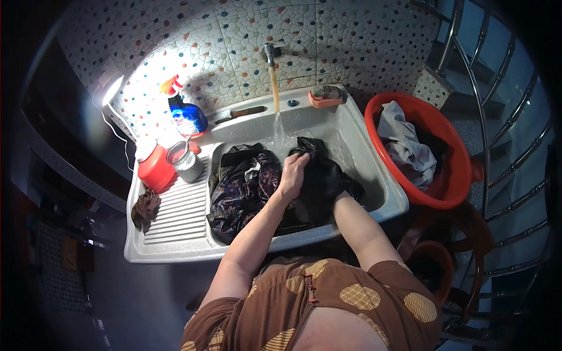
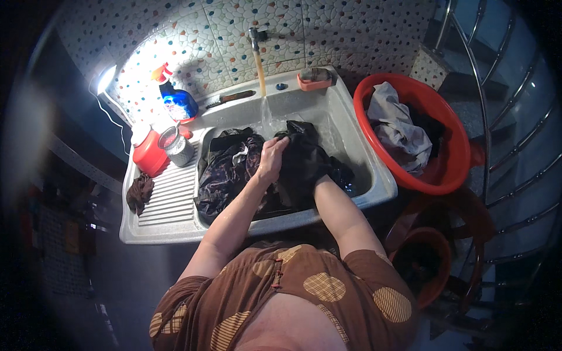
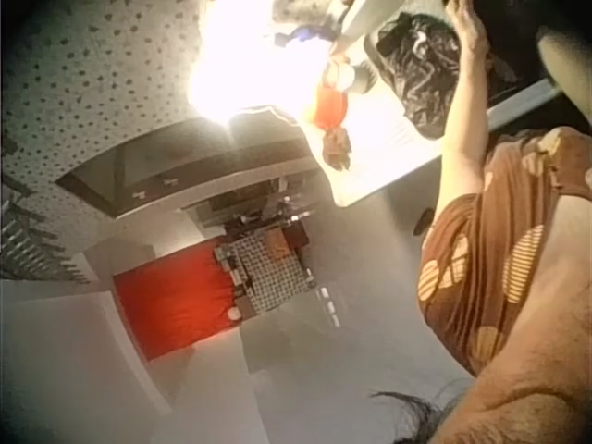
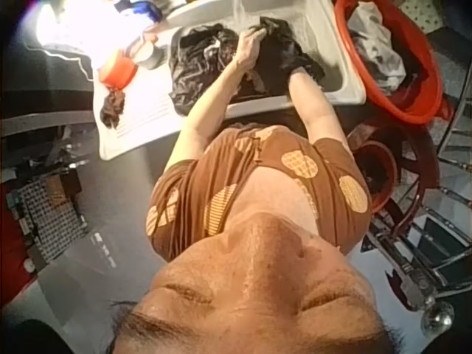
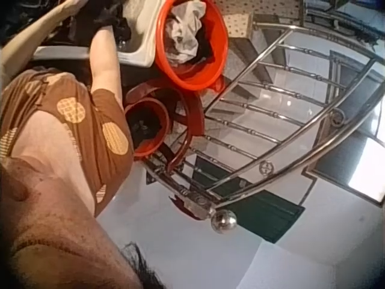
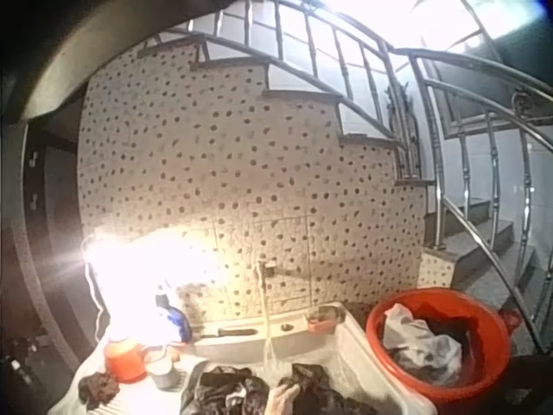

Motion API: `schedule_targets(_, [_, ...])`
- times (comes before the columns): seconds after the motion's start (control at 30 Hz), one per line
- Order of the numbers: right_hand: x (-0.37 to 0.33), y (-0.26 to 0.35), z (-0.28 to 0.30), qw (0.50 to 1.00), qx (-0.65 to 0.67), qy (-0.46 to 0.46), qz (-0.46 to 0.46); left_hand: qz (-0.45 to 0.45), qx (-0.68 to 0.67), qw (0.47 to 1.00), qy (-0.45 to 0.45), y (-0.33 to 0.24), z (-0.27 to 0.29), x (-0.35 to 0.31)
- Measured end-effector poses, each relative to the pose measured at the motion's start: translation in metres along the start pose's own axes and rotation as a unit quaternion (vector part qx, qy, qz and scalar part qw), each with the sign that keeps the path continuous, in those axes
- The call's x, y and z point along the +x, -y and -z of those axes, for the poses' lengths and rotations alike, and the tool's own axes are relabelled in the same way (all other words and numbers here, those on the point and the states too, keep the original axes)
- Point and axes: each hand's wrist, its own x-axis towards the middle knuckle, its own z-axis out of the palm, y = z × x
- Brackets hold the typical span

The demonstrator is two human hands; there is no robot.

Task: Hand washing various items of clothing in a laundry sink and rinsing them in a red basin.

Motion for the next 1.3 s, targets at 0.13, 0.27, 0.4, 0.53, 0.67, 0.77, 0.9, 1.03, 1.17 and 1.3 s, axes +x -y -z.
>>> schedule_targets(0.13, [0.0,0.013,-0.019,1.0,0.023,0.013,0.003,-0.044,0.172,0.97,0.164,-0.009,-0.025,-0.036])
schedule_targets(0.27, [0.034,-0.024,-0.01,0.999,0.036,0.016,-0.001,0.001,0.096,0.968,0.23,-0.032,-0.031,-0.054])
schedule_targets(0.4, [0.008,-0.042,-0.008,0.998,0.061,0.032,0.004,-0.017,0.139,0.963,0.23,-0.026,-0.019,-0.056])
schedule_targets(0.53, [-0.009,-0.044,-0.008,0.997,0.068,0.04,-0.007,0.01,0.133,0.963,0.233,-0.016,-0.022,-0.047])
schedule_targets(0.67, [0.006,-0.051,-0.012,0.996,0.076,0.049,-0.006,0.06,0.099,0.972,0.203,-0.014,-0.025,-0.046])
schedule_targets(0.77, [0.024,-0.058,-0.014,0.995,0.085,0.057,0.0,0.041,0.13,0.972,0.193,-0.015,-0.024,-0.044])
schedule_targets(0.9, [-0.019,-0.043,-0.014,0.993,0.098,0.065,0.001,-0.065,0.229,0.953,0.19,-0.018,-0.028,-0.048])
schedule_targets(1.03, [-0.026,-0.033,-0.031,0.99,0.118,0.075,0.008,-0.03,0.084,0.972,0.216,-0.019,-0.027,-0.056])
schedule_targets(1.17, [-0.005,-0.045,-0.039,0.988,0.134,0.079,0.006,-0.035,0.099,0.972,0.21,-0.012,-0.027,-0.059])
schedule_targets(1.3, [0.011,-0.056,-0.042,0.985,0.156,0.077,0.002,-0.049,0.213,0.949,0.226,-0.013,-0.021,-0.055])
